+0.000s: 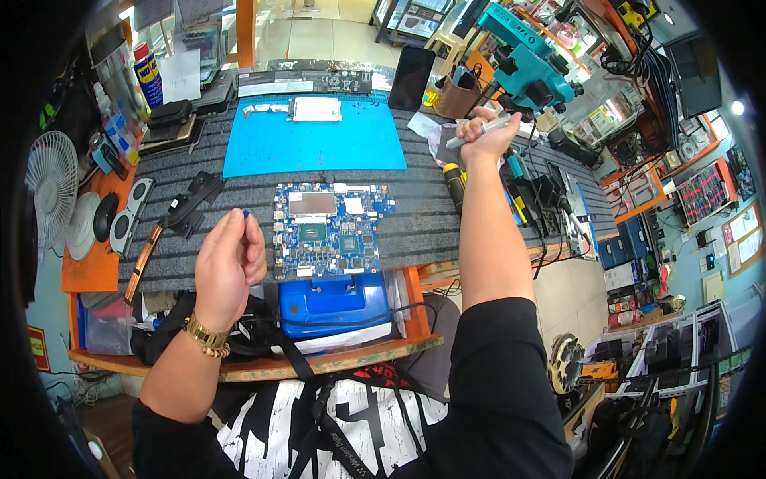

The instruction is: The person wipes a circuit board with a cloth, cleans a copper component with the cloth, and then places the board into a blue testing jig. They apply a substance from a syringe to the board, position a cooling component onto it, and secure the parts using a powered screwdriver.

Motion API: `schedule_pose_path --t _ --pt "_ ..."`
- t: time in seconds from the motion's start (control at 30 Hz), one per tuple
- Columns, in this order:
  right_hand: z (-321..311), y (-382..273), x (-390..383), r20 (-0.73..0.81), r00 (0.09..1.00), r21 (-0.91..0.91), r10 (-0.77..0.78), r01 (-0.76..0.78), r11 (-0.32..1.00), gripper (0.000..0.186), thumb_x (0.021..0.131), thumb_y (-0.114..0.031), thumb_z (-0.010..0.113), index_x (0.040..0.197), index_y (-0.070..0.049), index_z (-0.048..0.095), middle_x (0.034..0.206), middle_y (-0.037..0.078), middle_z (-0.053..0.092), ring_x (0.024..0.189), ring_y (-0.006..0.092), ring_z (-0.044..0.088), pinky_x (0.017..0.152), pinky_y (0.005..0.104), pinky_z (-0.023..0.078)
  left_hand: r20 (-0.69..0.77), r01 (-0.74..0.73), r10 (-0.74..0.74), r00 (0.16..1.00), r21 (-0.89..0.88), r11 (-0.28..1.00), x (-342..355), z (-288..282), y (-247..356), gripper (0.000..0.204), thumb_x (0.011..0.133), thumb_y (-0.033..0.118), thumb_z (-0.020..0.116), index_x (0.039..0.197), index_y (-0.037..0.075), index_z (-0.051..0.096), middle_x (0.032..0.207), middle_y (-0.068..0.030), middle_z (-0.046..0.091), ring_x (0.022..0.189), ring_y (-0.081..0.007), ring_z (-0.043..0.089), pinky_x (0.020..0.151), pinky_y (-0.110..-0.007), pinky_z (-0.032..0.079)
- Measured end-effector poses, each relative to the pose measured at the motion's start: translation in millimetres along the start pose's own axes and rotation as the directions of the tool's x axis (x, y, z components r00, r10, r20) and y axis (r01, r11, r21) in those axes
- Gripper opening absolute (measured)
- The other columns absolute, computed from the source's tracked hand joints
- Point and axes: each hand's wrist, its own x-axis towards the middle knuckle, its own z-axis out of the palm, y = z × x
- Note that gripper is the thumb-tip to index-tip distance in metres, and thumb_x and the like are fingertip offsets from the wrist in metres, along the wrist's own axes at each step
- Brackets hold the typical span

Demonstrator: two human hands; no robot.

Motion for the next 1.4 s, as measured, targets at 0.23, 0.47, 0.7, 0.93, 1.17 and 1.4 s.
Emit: schedule_pose_path --t 0.23,0.47,0.7,0.93,1.17,1.4 --pt "-10 24 7 0.057 0.998 -0.134 0.014 -0.006 0.991 0.085 0.114 -0.082 0.034 0.102 -0.003 0.063 0.058 0.002 0.036 0.048 0.0204 0.03 0.056 0.0441 0.031 -0.036 -0.003 0.005 0.999 0.038 0.999 -3 4 2 0.043 0.132 0.039 0.045 0.102 0.011 0.057 0.077 0.0018 0.05 0.062 -0.0071 0.039 0.055 -0.027 0.033" --pt "-9 22 4 0.002 1.0 -0.122 0.027 -0.027 0.992 0.08 0.114 -0.079 0.035 0.098 -0.005 0.062 0.059 0.001 0.035 0.048 0.0204 0.03 0.057 0.045 0.031 -0.042 0.011 -0.009 0.999 0.046 0.999 -5 9 3 0.045 0.132 0.039 0.045 0.1 0.011 0.056 0.076 0.0018 0.049 0.061 -0.0068 0.038 0.055 -0.026 0.033" --pt "-12 22 6 -0.012 0.999 -0.122 0.03 -0.031 0.992 0.075 0.113 -0.075 0.036 0.098 -0.005 0.061 0.059 0.001 0.035 0.049 0.0199 0.028 0.057 0.0457 0.032 -0.027 -0.008 0.009 1.0 0.034 0.999 -3 8 2 0.044 0.132 0.039 0.045 0.1 0.011 0.055 0.076 0.002 0.049 0.061 -0.0066 0.038 0.055 -0.026 0.033" --pt "-11 23 6 -0.003 1.0 -0.1 0.027 -0.028 0.995 0.082 0.113 -0.08 0.033 0.1 -0.005 0.062 0.059 0.0 0.033 0.05 0.0193 0.028 0.058 0.0435 0.03 -0.014 -0.002 0.003 1.0 0.051 0.999 -4 6 2 0.044 0.132 0.04 0.047 0.101 0.01 0.057 0.078 0.0019 0.05 0.062 -0.0067 0.04 0.055 -0.026 0.034" --pt "-25 8 2 0.02 0.999 -0.123 0.039 -0.037 0.992 0.086 0.114 -0.082 0.033 0.098 -0.005 0.065 0.057 0.0 0.033 0.048 0.0193 0.029 0.058 0.0429 0.031 -0.002 -0.014 0.014 1.0 0.062 0.998 -5 9 2 0.044 0.132 0.039 0.047 0.101 0.01 0.058 0.079 0.0019 0.051 0.062 -0.0067 0.041 0.056 -0.026 0.034" --pt "-10 15 -3 0.043 0.998 -0.221 0.048 -0.038 0.975 0.081 0.114 -0.078 0.034 0.095 -0.005 0.063 0.057 0.002 0.034 0.047 0.02 0.028 0.053 0.0435 0.03 0.005 -0.031 0.03 1.0 0.068 0.997 -9 3 1 0.044 0.132 0.039 0.047 0.101 0.01 0.058 0.079 0.002 0.051 0.062 -0.0066 0.041 0.055 -0.026 0.034"
